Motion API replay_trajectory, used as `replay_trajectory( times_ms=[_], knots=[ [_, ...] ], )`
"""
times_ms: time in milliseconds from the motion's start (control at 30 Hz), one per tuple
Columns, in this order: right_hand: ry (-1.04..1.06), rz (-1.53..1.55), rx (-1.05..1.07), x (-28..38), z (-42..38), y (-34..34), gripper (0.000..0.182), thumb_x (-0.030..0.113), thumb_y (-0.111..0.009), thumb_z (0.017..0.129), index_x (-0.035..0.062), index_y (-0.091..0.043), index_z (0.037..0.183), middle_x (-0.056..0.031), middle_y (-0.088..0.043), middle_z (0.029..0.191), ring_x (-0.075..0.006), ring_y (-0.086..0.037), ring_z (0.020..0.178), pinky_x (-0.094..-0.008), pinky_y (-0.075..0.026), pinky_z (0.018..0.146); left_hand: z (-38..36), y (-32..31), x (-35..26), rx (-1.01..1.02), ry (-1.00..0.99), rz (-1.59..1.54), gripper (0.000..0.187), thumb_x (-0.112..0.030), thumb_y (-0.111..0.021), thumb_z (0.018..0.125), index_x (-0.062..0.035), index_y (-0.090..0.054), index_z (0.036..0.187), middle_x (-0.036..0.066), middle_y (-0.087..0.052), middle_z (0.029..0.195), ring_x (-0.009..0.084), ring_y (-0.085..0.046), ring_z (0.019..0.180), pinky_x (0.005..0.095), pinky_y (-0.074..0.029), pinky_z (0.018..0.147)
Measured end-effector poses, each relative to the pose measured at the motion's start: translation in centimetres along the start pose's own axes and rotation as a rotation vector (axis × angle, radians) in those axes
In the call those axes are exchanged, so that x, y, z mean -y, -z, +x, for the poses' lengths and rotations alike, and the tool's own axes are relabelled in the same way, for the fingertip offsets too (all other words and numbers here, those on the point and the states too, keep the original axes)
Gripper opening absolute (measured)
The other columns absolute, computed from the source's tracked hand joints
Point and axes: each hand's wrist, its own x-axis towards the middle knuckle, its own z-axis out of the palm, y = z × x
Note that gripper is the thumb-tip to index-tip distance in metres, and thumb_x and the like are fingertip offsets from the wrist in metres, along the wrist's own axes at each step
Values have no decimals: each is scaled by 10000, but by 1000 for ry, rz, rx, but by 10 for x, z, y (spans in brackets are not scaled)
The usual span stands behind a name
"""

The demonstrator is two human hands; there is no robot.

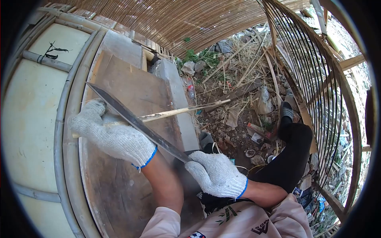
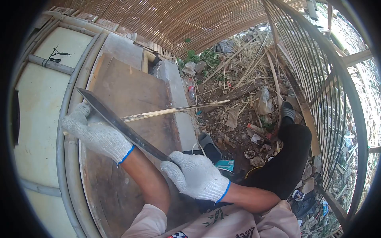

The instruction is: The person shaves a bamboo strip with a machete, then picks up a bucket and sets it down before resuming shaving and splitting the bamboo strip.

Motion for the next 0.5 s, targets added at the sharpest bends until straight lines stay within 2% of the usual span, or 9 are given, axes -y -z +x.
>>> replay_trajectory(
  times_ms=[33, 167, 233, 267, 367, 433, 500],
  knots=[
    [-9, -6, 11, 1, 0, 0, 228, 264, -564, 1005, 61, -667, 1014, -194, -665, 892, -428, -660, 815, -511, -516, 704, -4, -5, -6, -63, 18, 136, 470, -480, -507, 1066, -25, -601, 1001, 78, -579, 978, 184, -560, 954, 361, -460, 939],
    [-85, -24, 21, 0, 2, -2, 248, 284, -557, 1013, 62, -667, 1024, -200, -672, 886, -435, -662, 828, -514, -523, 712, 4, 1, -2, -46, 4, 63, 477, -491, -457, 1071, -29, -576, 1048, 100, -572, 1067, 200, -560, 1048, 378, -444, 1015],
    [-80, -34, 36, 1, 3, -4, 251, 286, -555, 1016, 62, -666, 1031, -199, -673, 879, -434, -663, 832, -515, -523, 712, 14, 20, 9, 85, -302, 33, 529, -485, -425, 1057, -11, -575, 1237, 144, -570, 1207, 245, -540, 1166, 419, -417, 1055],
    [-82, -44, 46, 2, 3, -6, 253, 289, -552, 1018, 62, -664, 1037, -199, -674, 872, -434, -664, 836, -516, -522, 711, 15, 25, 12, 79, -309, 34, 529, -485, -425, 1057, -11, -575, 1237, 144, -570, 1207, 245, -540, 1166, 419, -417, 1055],
    [-11, -46, 9, 0, 3, -16, 254, 290, -559, 1017, 57, -655, 1049, -205, -671, 852, -434, -666, 818, -519, -522, 701, 15, 33, 8, 65, -250, -48, 488, -453, -434, 1056, -22, -573, 1234, 135, -580, 1183, 250, -537, 1190, 425, -419, 1066],
    [-13, -44, 19, 9, 3, -17, 251, 291, -567, 1014, 55, -649, 1042, -206, -668, 838, -433, -666, 801, -517, -522, 689, 14, 44, -1, 123, -88, -26, 438, -426, -365, 1093, -38, -540, 1196, 126, -558, 1110, 238, -548, 1046, 396, -412, 1036],
    [-21, -42, 23, 16, 2, -20, 248, 291, -576, 1010, 53, -643, 1035, -207, -665, 824, -433, -667, 785, -515, -523, 677, 10, 44, -14, 103, -47, 19, 427, -418, -390, 1090, -34, -544, 1197, 120, -550, 1106, 232, -541, 1046, 391, -408, 1032]
  ],
)
